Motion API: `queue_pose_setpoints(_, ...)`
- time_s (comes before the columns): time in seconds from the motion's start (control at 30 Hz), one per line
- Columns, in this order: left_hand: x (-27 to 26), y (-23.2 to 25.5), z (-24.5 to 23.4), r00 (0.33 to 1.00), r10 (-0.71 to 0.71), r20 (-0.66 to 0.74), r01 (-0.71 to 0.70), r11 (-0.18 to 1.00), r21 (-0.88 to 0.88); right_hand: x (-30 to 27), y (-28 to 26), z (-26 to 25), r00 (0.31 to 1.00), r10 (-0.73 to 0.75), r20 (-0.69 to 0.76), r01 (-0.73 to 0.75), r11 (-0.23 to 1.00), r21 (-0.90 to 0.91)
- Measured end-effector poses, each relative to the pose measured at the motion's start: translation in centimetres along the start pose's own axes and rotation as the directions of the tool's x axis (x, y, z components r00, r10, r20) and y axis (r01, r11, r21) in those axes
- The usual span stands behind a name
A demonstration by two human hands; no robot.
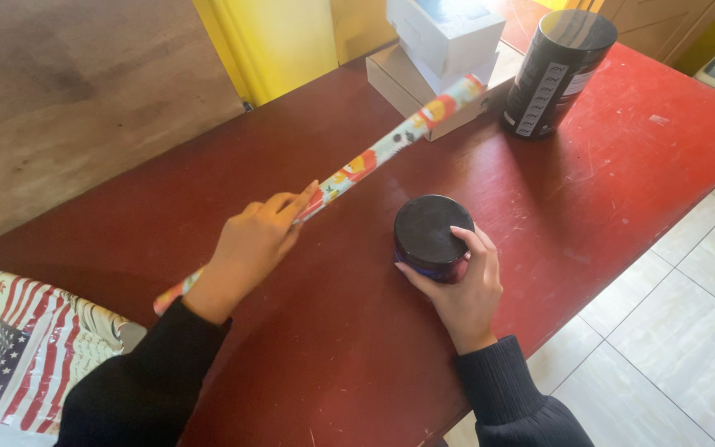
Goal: The person prepares wrapping paper by cutting a roll with scissors, then wraps a cylindrical tin and a small box using two different patterns of wrapping paper. The person folds and smooths the paper around each item, handling them one at a time on a wooden table.
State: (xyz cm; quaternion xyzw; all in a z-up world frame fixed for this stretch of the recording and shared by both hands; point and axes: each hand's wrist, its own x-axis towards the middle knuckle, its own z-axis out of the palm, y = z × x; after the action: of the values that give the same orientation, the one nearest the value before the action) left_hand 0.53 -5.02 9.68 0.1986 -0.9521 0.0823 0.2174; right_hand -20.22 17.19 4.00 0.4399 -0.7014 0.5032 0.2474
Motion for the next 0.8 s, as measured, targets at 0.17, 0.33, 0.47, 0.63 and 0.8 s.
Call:
queue_pose_setpoints(0.17,2.2,-4.8,5.0,0.999,0.018,-0.036,-0.015,0.997,0.079,0.0,0.7,0.6,0.991,0.131,-0.004,-0.131,0.991,0.041)
queue_pose_setpoints(0.33,0.3,-6.4,10.4,0.984,-0.175,-0.014,0.176,0.984,0.004,-0.2,1.4,0.9,0.991,0.135,-0.025,-0.134,0.990,0.034)
queue_pose_setpoints(0.47,-0.4,-6.8,12.2,0.963,-0.219,-0.158,0.215,0.976,-0.048,-0.3,1.6,0.7,0.990,0.138,-0.027,-0.137,0.990,0.036)
queue_pose_setpoints(0.63,-2.2,-7.2,13.0,0.934,-0.325,-0.148,0.305,0.941,-0.145,-0.2,1.1,0.7,0.988,0.150,0.032,-0.151,0.988,0.029)
queue_pose_setpoints(0.8,-3.5,-4.8,10.3,0.911,-0.398,-0.110,0.378,0.911,-0.166,-0.4,1.3,0.8,0.987,0.156,0.041,-0.159,0.984,0.078)
